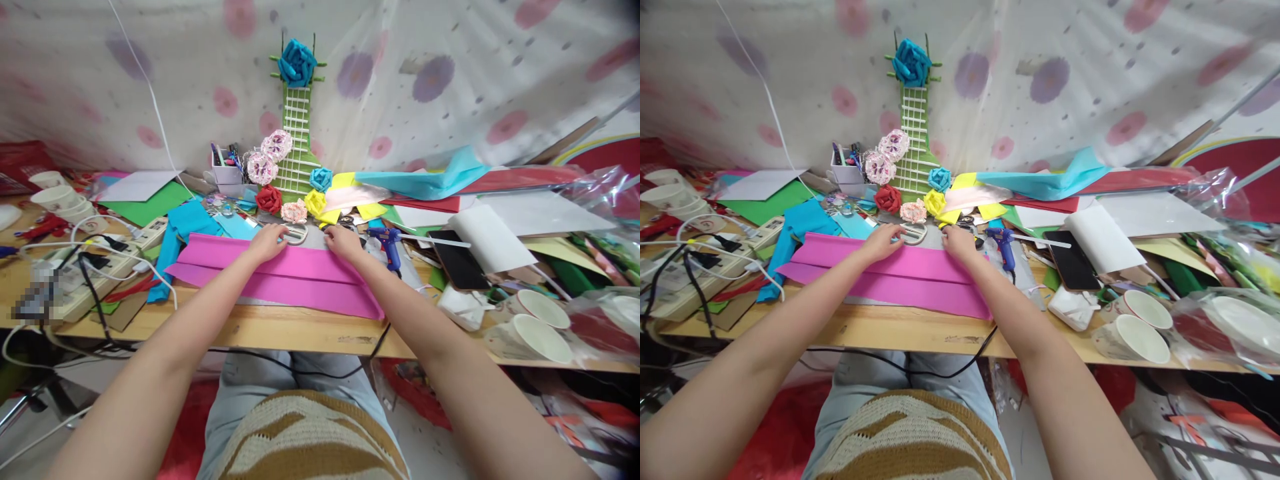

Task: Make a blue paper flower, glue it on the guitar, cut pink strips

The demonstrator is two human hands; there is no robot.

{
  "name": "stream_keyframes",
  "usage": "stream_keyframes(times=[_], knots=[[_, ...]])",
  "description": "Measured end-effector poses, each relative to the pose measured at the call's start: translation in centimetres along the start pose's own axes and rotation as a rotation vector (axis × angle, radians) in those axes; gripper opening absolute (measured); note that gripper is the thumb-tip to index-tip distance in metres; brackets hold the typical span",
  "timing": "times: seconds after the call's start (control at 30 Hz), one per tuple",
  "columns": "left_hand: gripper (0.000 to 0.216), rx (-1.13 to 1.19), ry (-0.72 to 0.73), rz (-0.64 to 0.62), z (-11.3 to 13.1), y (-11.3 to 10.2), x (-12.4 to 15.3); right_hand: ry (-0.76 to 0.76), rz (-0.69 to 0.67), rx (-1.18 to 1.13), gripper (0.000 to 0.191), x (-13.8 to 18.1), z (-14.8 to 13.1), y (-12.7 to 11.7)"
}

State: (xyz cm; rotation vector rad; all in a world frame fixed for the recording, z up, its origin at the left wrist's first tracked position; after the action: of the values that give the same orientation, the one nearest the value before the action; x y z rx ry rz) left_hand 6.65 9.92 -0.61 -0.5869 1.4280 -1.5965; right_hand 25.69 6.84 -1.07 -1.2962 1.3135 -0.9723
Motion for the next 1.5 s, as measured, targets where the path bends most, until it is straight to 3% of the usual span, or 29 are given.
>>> stream_keyframes(times=[0.17, 0.37, 0.57, 0.73, 0.87, 1.0, 1.17, 1.27, 1.37, 1.5], knots=[[0.021, -0.039, -0.009, -0.021, 0.8, 1.1, -0.4, -0.053, 0.014, -0.081, 0.03, -0.9, -2.7, 0.6], [0.033, 0.035, -0.123, 0.054, -1.6, 0.3, 0.7, -0.166, -0.026, -0.001, 0.033, -2.9, -7.6, 1.5], [0.043, -0.055, -0.055, -0.209, -3.7, -0.8, 2.6, -0.038, -0.181, 0.047, 0.034, -4.7, -8.2, 1.7], [0.038, -0.158, -0.117, -0.289, -5.3, -1.3, 2.9, -0.056, -0.286, 0.023, 0.024, -5.5, -8.0, 0.6], [0.028, -0.184, -0.053, -0.328, -5.4, -1.4, 2.4, -0.079, -0.425, -0.268, 0.011, -5.4, -7.0, 0.0], [0.023, -0.15, -0.059, -0.291, -5.6, -1.8, 2.0, -0.016, -0.6, -0.681, 0.013, -4.3, -4.9, -0.6], [0.036, -0.187, -0.039, -0.282, -5.7, -2.0, 1.7, -0.036, -0.786, -0.963, 0.009, -1.8, -2.3, -1.6], [0.043, -0.23, -0.02, -0.266, -5.2, -2.3, 1.4, -0.061, -0.715, -1.066, 0.014, -0.4, -0.9, -2.5], [0.036, -0.284, 0.032, -0.22, -3.8, -3.3, 1.0, -0.087, -0.607, -1.105, 0.024, 0.9, 0.1, -2.8], [0.022, -0.331, 0.068, -0.154, -1.7, -5.3, 0.2, -0.141, -0.436, -0.923, 0.034, 2.0, 0.8, -2.7]])
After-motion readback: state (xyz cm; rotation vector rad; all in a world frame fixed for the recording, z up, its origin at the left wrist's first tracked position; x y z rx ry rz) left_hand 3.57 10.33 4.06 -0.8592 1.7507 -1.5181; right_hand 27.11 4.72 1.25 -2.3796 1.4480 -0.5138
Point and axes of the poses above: each hand's wrist, its own x-axis away from the middle knuckle, its own y-axis out of the palm, z = x × y, the point moved 6 cm from there along -x, towards the middle knuckle, and after that the axes turned 3 degrees about -y, right-handed, at the moved point
